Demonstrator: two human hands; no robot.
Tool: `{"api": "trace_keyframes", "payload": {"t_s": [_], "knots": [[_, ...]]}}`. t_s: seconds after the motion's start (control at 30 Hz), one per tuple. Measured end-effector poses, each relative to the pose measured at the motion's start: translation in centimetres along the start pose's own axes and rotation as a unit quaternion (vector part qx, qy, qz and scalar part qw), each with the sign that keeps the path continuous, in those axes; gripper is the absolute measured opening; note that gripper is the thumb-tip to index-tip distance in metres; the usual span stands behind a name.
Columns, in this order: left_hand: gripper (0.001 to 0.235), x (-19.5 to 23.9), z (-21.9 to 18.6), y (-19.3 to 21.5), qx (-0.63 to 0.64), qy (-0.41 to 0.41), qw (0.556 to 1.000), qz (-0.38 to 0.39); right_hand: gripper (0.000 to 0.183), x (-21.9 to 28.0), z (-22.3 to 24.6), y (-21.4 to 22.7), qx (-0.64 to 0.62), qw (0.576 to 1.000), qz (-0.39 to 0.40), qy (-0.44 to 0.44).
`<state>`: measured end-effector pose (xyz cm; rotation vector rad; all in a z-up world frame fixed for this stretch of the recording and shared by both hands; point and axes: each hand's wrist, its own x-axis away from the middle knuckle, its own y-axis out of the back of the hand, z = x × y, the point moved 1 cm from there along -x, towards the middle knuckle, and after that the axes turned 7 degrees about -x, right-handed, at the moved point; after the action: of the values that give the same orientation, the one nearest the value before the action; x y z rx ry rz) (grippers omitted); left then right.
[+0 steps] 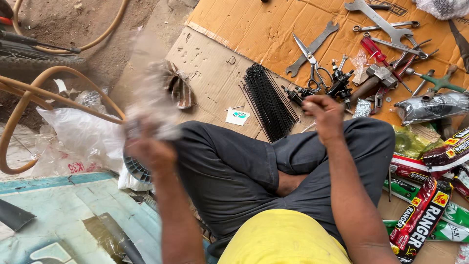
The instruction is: The person sits on the ground and unpacks small hardware and black plastic components from plastic bags using scissors. They then insert multiple black plastic rods into a central hub component, arranging them radially.
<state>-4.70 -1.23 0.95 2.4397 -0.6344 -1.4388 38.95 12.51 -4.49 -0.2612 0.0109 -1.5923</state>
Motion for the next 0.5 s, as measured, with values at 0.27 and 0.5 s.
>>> {"api": "trace_keyframes", "payload": {"t_s": [0.27,0.5], "knots": [[0.029,-3.1,21.9,10.5,-0.456,0.138,0.861,0.177,0.009,-3.2,-3.6,6.8,-0.038,0.983,-0.177,0.036],[0.054,-0.8,16.7,8.9,-0.385,0.198,0.876,0.213,0.032,-3.8,-7.1,1.9,0.531,0.835,-0.043,0.140]]}}
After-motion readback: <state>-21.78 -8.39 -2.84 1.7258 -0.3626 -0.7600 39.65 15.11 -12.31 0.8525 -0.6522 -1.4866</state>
